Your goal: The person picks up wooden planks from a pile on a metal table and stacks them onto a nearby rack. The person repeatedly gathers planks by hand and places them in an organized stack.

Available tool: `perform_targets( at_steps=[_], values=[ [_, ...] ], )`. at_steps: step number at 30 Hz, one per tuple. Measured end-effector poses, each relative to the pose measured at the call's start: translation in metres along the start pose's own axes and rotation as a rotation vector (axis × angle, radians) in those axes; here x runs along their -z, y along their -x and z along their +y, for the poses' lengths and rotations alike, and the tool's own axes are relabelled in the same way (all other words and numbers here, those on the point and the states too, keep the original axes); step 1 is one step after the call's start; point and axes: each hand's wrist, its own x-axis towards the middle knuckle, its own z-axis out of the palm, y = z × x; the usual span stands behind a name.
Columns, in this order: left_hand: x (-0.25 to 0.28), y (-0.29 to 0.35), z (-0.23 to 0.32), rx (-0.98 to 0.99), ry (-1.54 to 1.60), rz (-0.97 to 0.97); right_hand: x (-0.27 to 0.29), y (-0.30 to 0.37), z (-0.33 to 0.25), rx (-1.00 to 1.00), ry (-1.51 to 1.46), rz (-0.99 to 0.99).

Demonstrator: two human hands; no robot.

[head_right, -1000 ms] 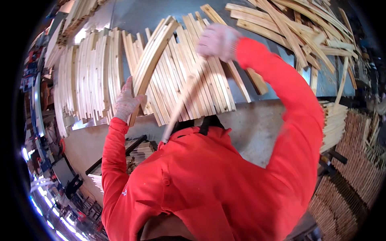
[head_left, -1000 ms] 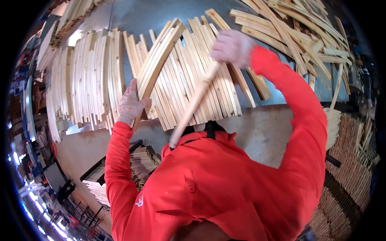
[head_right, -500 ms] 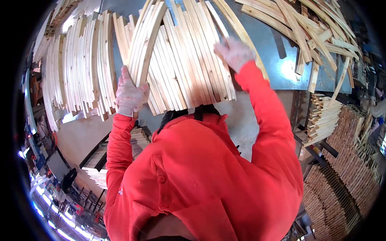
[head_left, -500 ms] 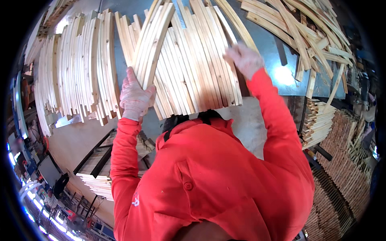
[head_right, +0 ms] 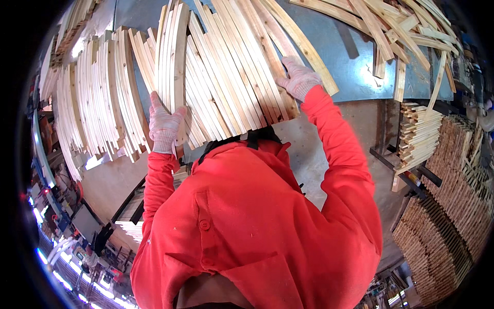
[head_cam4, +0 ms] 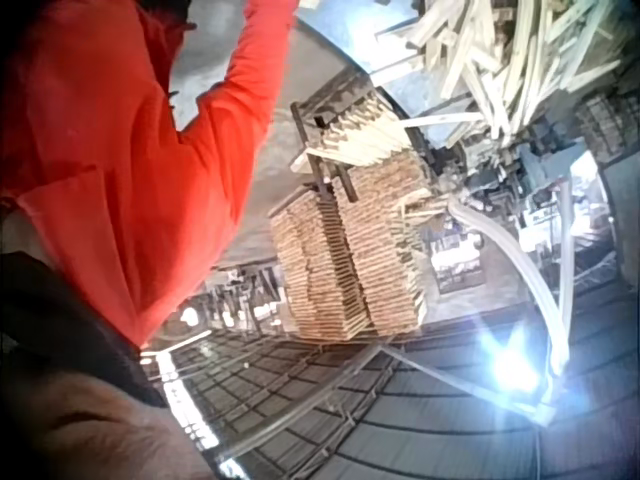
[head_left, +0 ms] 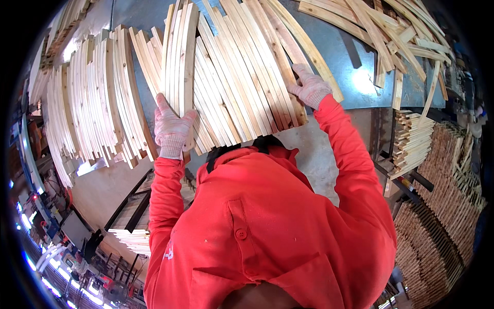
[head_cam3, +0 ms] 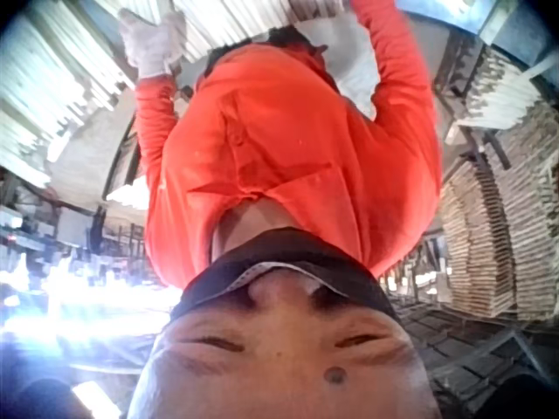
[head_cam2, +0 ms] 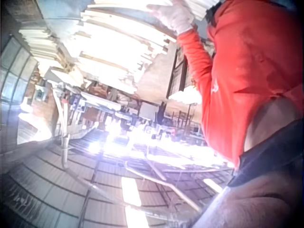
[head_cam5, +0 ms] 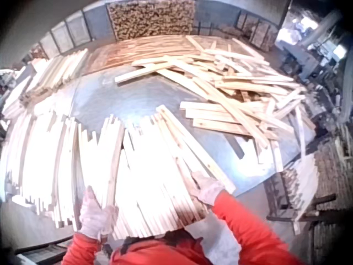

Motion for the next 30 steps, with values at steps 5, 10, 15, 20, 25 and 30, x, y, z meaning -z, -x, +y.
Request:
perform_targets(
  at_steps=[5, 10, 15, 20, 25, 30],
  values=[
    [-0.007, 0.004, 0.012, 0.024, -0.197, -0.005, -0.036, -0.007, 0.019, 0.078, -0.120, 0.099],
    [-0.010, 0.005, 0.013, 0.039, -0.264, 0.037, -0.046, 0.015, -0.002, 0.145, -0.030, 0.186],
    [-0.008, 0.004, 0.012, 0.015, -0.241, 0.028, -0.038, 0.002, 0.022, 0.169, -0.249, 0.069],
    [0.005, 0.006, 0.009, -0.020, -0.055, 0.011, -0.003, 0.026, 0.027, 0.124, -0.388, 0.176],
    [-0.011, -0.011, -0.042, -0.088, 0.328, 0.116, 0.008, 0.057, 0.003, 0.274, -1.276, -0.037],
    [0.025, -0.004, 0.011, -0.016, 0.127, 0.089, -0.028, 0.027, -0.100, 0.344, -0.946, 0.137]
  ],
)
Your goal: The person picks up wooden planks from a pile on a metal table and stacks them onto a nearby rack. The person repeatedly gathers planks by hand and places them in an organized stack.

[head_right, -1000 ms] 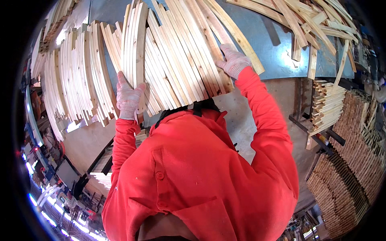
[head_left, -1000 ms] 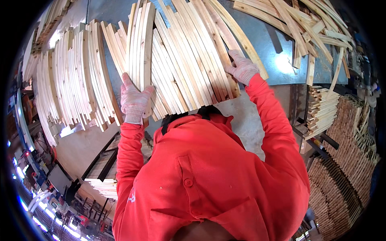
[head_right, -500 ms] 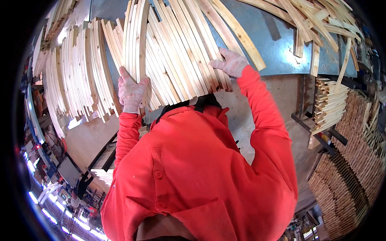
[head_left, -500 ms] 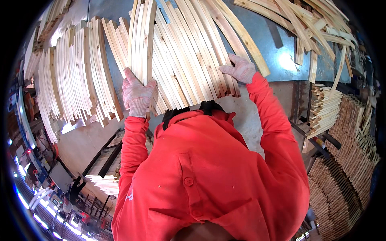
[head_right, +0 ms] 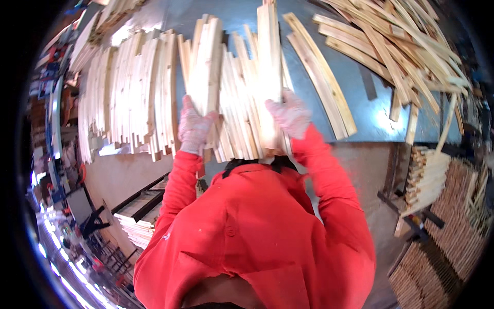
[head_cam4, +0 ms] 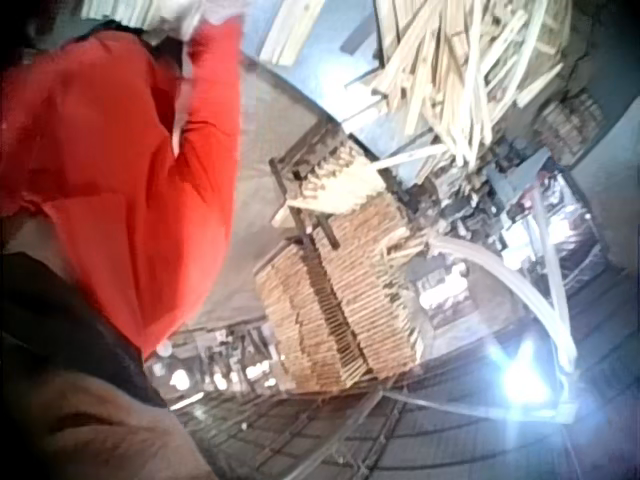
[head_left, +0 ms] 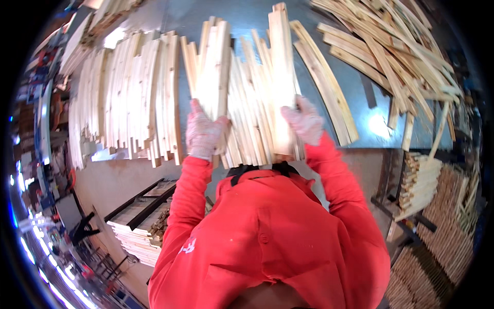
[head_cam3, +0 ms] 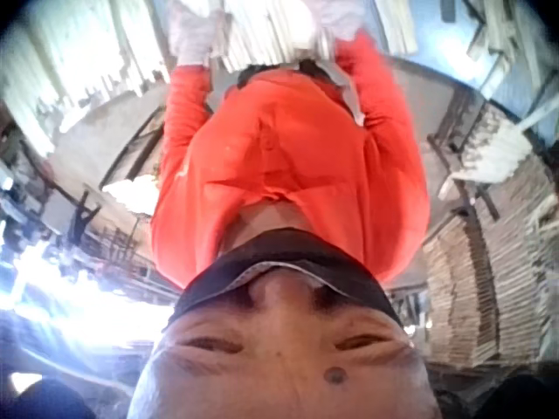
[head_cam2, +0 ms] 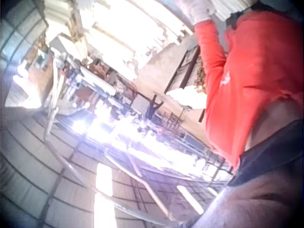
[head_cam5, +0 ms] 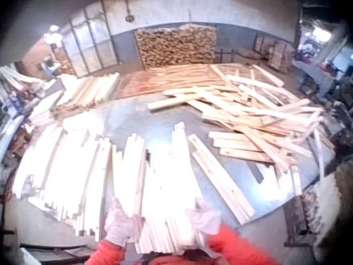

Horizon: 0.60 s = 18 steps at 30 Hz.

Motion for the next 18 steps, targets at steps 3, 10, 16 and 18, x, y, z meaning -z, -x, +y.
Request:
perform_targets(
  at_steps=[3, 10, 16, 18],
  values=[
    [-0.007, -0.007, 0.006, -0.034, -0.181, -0.092, -0.094, -0.031, 0.010, -0.004, 0.509, -0.032],
    [-0.008, 0.000, 0.010, -0.063, -0.206, 0.021, -0.091, -0.030, 0.038, 0.229, 0.352, -0.478],
    [0.002, -0.007, 0.026, 0.074, -0.210, -0.174, 0.014, -0.002, 0.072, 0.157, -0.109, 0.077],
    [0.000, -0.015, 0.012, 0.079, -0.116, -0.150, 0.031, 0.007, 0.069, 0.062, -0.264, 0.172]
  ],
)
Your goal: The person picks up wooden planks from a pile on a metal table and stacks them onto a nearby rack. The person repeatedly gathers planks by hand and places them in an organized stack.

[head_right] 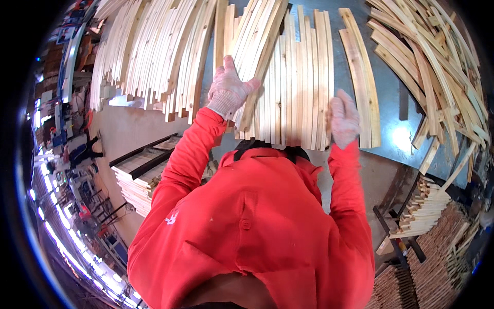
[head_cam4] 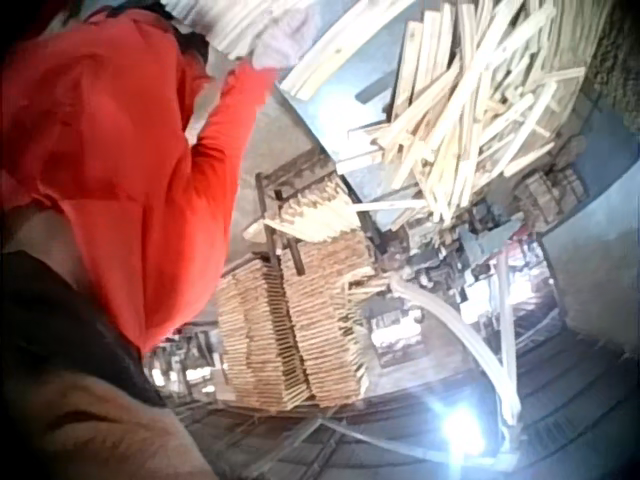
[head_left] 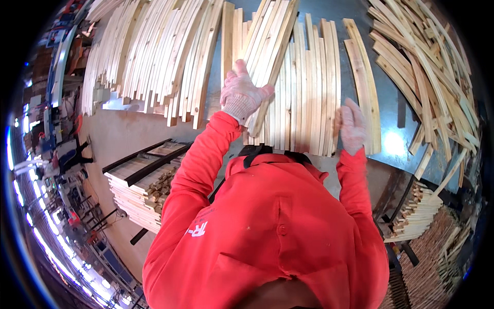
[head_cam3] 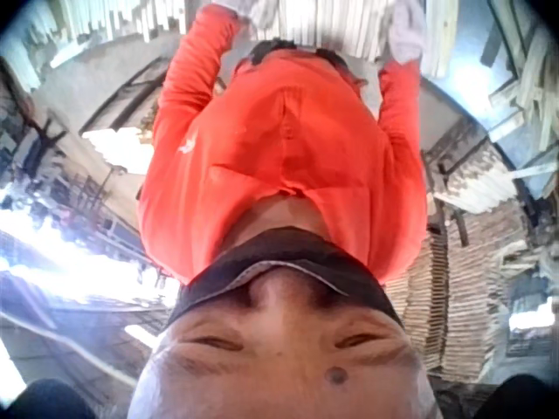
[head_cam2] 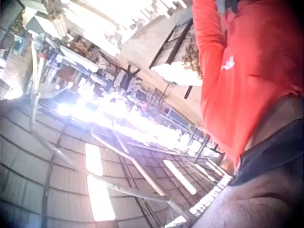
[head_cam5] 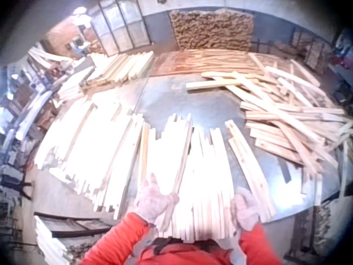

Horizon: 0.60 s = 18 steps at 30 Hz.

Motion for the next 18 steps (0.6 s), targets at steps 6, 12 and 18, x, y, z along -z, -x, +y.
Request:
perform_targets(
  at_steps=[6, 12, 18],
  values=[
    [0.002, -0.009, -0.017, -0.060, 1.136, -0.246, -0.039, 0.028, -0.034, -0.061, -0.074, -0.013],
    [0.029, 0.048, -0.007, -0.100, 1.815, -0.587, -0.078, 0.021, -0.052, -0.041, -0.113, -0.179],
    [0.025, 0.049, -0.041, -0.377, 1.212, -0.027, -0.080, 0.007, -0.049, -0.144, -0.130, -0.306]
  ],
)
